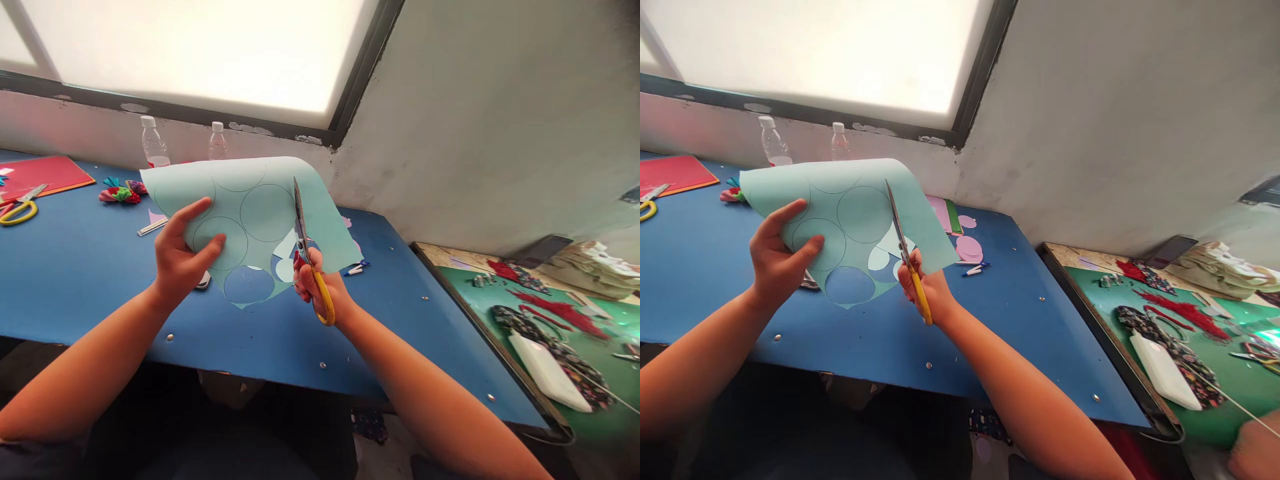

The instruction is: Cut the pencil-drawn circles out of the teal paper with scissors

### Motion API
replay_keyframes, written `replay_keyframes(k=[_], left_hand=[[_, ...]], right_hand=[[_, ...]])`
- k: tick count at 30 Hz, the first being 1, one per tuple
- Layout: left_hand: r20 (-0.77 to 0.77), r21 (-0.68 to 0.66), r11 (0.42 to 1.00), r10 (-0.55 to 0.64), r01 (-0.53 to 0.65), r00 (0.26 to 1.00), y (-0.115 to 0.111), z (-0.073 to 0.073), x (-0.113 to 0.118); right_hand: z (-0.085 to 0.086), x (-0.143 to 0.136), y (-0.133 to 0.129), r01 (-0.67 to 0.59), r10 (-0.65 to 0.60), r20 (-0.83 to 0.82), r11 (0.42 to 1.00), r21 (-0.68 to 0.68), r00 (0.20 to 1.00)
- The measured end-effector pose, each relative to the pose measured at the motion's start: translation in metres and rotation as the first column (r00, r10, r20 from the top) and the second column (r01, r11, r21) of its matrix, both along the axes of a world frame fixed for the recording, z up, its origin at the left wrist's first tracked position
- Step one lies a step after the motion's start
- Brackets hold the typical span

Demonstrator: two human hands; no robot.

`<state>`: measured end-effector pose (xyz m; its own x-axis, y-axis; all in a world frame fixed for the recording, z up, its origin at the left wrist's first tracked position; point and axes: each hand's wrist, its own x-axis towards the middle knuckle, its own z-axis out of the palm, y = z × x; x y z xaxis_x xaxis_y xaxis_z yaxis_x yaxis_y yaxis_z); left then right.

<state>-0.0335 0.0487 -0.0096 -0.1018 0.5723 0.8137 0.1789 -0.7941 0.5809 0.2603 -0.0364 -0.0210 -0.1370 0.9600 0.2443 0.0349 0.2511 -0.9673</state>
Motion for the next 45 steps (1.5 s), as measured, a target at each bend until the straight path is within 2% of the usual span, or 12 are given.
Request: replay_keyframes(k=[8, 18, 22, 26, 30, 35, 41, 45], left_hand=[[-0.089, 0.044, 0.999, -0.020, 0.024, 0.996, -0.018, 0.003, 0.002], [-0.173, 0.051, 0.997, -0.044, 0.053, 0.984, -0.022, 0.010, -0.005], [-0.110, 0.041, 0.998, -0.050, 0.055, 0.993, -0.024, 0.010, -0.004], [-0.125, -0.012, 0.999, -0.054, 0.053, 0.991, -0.026, 0.009, -0.004], [-0.098, 0.033, 0.999, -0.033, 0.036, 0.995, -0.025, 0.009, -0.005], [-0.163, -0.067, 0.998, -0.013, 0.002, 0.987, -0.025, 0.014, -0.008], [-0.189, -0.052, 0.998, 0.008, -0.019, 0.982, -0.024, 0.019, -0.013], [-0.199, -0.101, 0.995, 0.003, -0.023, 0.980, -0.024, 0.020, -0.014]], right_hand=[[-0.015, 0.004, -0.010, 0.006, -0.006, -0.023, 1.000, -0.010, 1.000], [-0.032, 0.026, -0.022, 0.040, -0.039, 0.028, 0.999, -0.024, 0.999], [-0.032, 0.025, -0.024, 0.025, -0.025, 0.011, 0.999, -0.019, 1.000], [-0.029, 0.021, -0.025, 0.001, -0.001, 0.006, 1.000, -0.018, 1.000], [-0.030, 0.022, -0.026, 0.017, -0.016, 0.008, 0.999, -0.042, 1.000], [-0.031, 0.027, -0.025, 0.009, -0.008, 0.012, 0.998, -0.058, 1.000], [-0.030, 0.030, -0.023, 0.000, 0.001, 0.029, 0.999, -0.036, 1.000], [-0.030, 0.032, -0.023, 0.002, -0.001, 0.032, 0.999, -0.039, 0.999]])
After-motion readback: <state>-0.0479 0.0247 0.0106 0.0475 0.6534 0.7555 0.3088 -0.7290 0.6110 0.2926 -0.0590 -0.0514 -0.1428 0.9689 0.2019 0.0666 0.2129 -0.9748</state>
